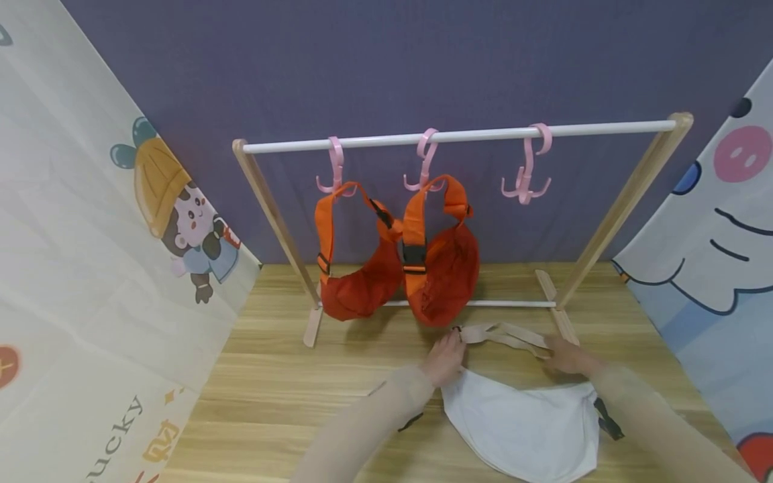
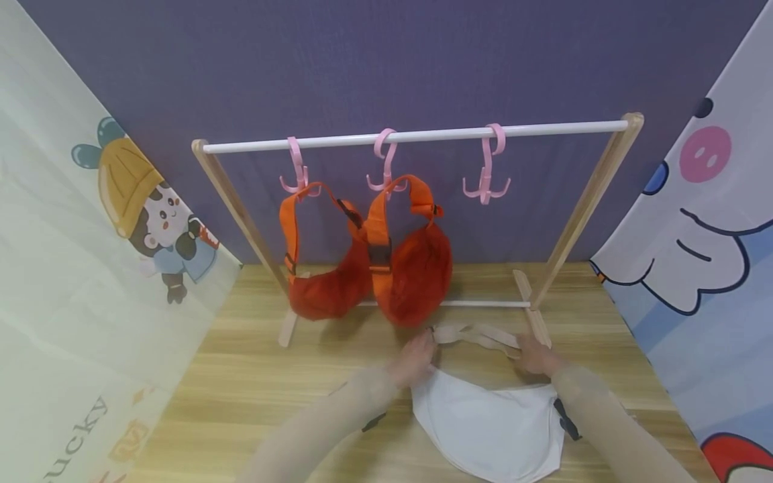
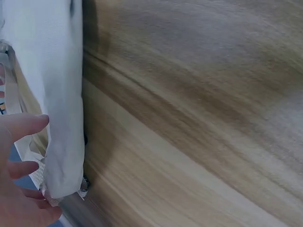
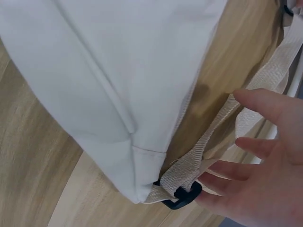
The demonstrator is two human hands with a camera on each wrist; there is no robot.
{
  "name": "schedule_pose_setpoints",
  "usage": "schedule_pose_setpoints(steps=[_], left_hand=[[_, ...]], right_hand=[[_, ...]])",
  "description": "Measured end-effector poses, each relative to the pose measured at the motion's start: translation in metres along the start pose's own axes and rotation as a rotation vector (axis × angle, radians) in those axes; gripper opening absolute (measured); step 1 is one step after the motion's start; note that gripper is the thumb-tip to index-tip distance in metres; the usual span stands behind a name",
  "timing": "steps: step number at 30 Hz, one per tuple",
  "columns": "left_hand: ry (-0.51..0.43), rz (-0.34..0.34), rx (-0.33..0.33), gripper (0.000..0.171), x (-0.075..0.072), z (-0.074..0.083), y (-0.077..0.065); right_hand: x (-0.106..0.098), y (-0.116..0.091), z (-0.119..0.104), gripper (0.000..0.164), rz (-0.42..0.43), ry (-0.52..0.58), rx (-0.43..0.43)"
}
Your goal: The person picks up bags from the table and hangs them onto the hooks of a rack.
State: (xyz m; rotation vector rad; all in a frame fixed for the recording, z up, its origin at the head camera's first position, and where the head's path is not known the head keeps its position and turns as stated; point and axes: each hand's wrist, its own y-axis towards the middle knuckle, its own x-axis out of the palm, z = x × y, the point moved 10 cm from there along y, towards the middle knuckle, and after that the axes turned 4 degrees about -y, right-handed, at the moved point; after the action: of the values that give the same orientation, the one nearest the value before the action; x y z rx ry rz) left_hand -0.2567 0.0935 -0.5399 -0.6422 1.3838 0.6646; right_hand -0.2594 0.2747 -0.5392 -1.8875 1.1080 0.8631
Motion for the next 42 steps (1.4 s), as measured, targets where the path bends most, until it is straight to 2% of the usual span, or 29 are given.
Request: schedule_pose_setpoints(steps=[3, 10, 14, 17, 20, 24, 31, 37, 42], left_hand=[[0.044, 0.015, 0.021, 0.051, 0.0, 0.001, -0.004], [0.07, 0.063, 0.07, 0.025, 0.005, 0.003, -0.012], [0.113, 0.068, 0.102, 0.024, 0.009, 0.002, -0.015], [0.166, 0.047, 0.108, 0.032, 0.013, 0.0, -0.019], [0.194, 0.02, 0.112, 0.034, 0.018, -0.003, -0.024], [0.196, -0.001, 0.114, 0.031, 0.014, -0.006, -0.035], [0.176, -0.002, 0.121, 0.027, 0.0, -0.007, -0.052], [0.182, -0.008, 0.125, 0.031, 0.002, -0.009, -0.058], [0.194, -0.029, 0.112, 0.031, 0.005, -0.012, -0.058]], right_hand=[[0.001, -0.002, 0.0, 0.044, 0.007, -0.02, 0.005], [0.011, -0.004, 0.004, 0.033, -0.014, -0.103, 0.054], [0.014, -0.005, -0.007, 0.019, 0.047, -0.135, -0.057], [0.015, -0.007, -0.016, 0.022, 0.079, -0.171, -0.12], [0.018, -0.008, -0.02, 0.03, 0.064, -0.178, -0.114], [0.024, -0.007, -0.023, 0.033, 0.022, -0.127, -0.105], [0.032, -0.004, -0.026, 0.029, 0.013, -0.079, -0.135], [0.033, -0.006, -0.035, 0.03, -0.002, -0.097, -0.136], [0.033, -0.009, -0.041, 0.044, -0.041, -0.13, -0.112]])
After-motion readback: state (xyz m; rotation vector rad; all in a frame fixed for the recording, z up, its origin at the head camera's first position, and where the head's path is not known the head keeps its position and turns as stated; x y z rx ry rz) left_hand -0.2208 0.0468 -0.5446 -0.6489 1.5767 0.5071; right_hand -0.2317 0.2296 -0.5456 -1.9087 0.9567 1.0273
